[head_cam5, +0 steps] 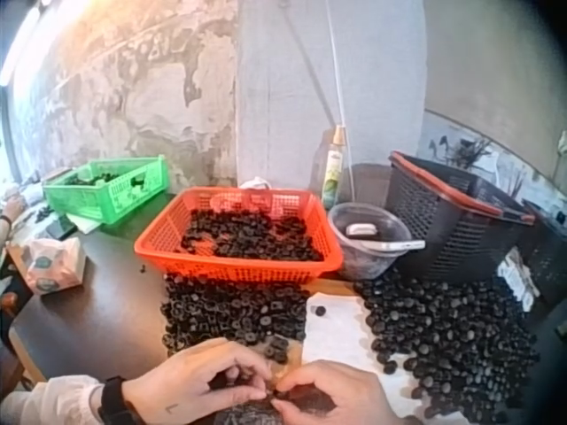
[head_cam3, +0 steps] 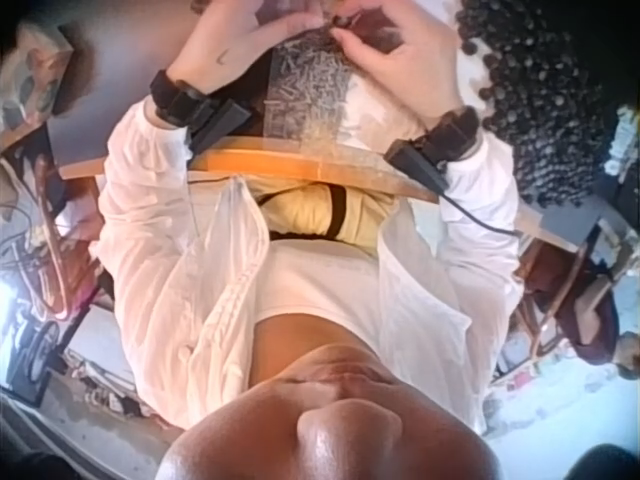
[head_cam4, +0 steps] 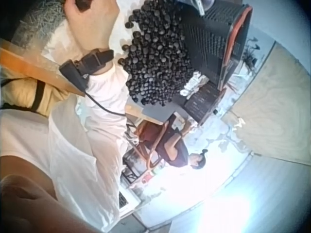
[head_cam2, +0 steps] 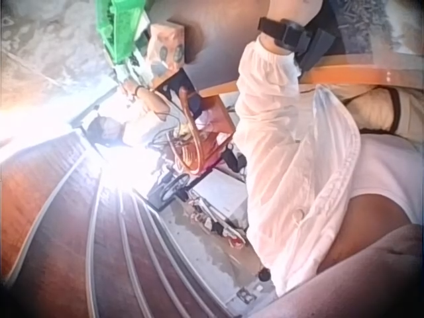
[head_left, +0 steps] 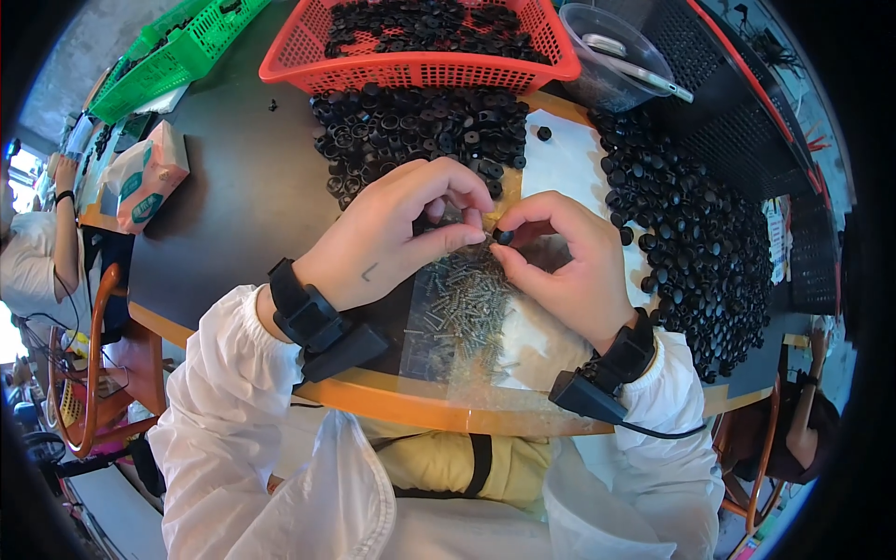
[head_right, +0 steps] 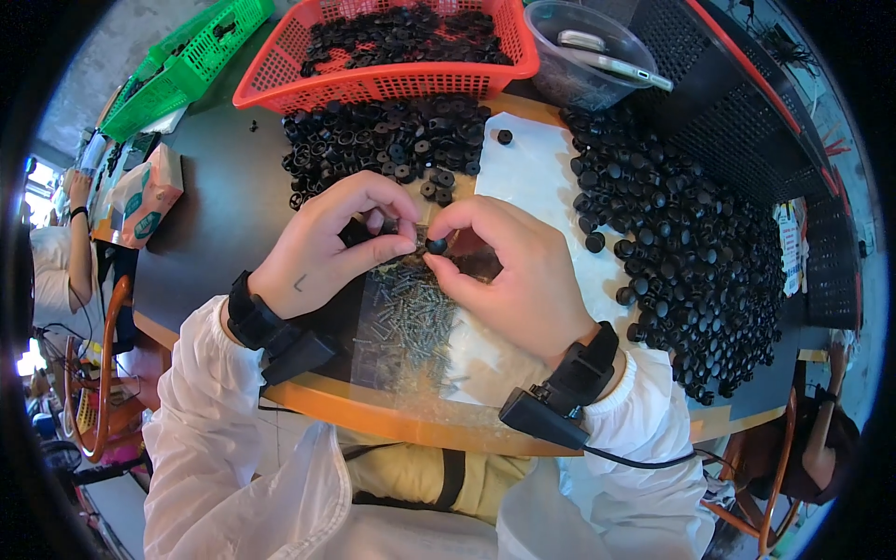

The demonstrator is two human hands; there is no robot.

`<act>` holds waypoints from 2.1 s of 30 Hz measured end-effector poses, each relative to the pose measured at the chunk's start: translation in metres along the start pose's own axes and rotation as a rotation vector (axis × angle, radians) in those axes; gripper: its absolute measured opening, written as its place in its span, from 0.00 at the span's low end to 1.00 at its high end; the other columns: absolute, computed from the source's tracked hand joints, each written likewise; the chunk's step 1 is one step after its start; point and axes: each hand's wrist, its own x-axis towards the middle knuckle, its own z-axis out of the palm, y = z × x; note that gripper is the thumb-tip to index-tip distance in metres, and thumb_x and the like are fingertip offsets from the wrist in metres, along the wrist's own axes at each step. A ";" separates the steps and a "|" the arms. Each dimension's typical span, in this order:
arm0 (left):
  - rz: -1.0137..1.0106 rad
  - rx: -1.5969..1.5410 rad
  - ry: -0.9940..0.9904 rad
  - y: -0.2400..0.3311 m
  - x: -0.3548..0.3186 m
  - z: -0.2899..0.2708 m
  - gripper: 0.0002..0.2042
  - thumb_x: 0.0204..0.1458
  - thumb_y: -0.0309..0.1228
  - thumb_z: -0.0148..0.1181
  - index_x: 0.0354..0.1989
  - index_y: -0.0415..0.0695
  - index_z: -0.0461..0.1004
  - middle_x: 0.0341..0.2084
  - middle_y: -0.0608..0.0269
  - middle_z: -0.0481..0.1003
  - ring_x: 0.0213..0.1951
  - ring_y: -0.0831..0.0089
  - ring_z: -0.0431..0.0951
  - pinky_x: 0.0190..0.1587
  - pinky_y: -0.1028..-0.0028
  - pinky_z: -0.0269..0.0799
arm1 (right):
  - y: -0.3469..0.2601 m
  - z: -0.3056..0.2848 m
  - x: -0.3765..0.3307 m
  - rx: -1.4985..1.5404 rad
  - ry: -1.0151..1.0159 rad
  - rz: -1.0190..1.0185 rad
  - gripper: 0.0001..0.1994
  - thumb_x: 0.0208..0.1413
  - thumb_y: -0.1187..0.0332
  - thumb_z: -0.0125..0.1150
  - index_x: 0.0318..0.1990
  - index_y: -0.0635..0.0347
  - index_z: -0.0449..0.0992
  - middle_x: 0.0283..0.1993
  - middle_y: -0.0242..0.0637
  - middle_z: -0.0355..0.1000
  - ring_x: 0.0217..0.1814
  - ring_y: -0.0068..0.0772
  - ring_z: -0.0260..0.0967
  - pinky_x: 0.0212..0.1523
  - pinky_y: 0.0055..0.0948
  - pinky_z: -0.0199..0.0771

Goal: Manually assembling small black grommets or washers by inserting one part into another on a workstation.

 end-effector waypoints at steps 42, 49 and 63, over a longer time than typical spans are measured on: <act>0.152 0.196 0.066 0.002 0.003 -0.007 0.17 0.51 0.19 0.62 0.50 0.44 0.72 0.34 0.66 0.73 0.35 0.70 0.68 0.42 0.72 0.67 | -0.001 0.000 0.000 -0.352 0.022 -0.072 0.11 0.50 0.72 0.66 0.42 0.56 0.79 0.31 0.35 0.72 0.32 0.38 0.70 0.35 0.33 0.72; 0.226 0.173 0.071 -0.004 0.002 -0.002 0.15 0.54 0.18 0.60 0.49 0.43 0.74 0.36 0.63 0.72 0.39 0.72 0.72 0.43 0.74 0.68 | 0.003 0.000 -0.007 0.181 0.065 0.109 0.10 0.57 0.75 0.62 0.47 0.58 0.76 0.40 0.38 0.76 0.39 0.28 0.74 0.42 0.26 0.73; 0.153 0.027 0.064 0.008 0.000 0.004 0.18 0.51 0.18 0.63 0.51 0.43 0.76 0.34 0.62 0.73 0.34 0.72 0.74 0.36 0.74 0.71 | 0.000 0.001 -0.011 0.809 -0.023 0.294 0.15 0.56 0.83 0.61 0.51 0.67 0.73 0.46 0.38 0.75 0.51 0.28 0.75 0.55 0.27 0.74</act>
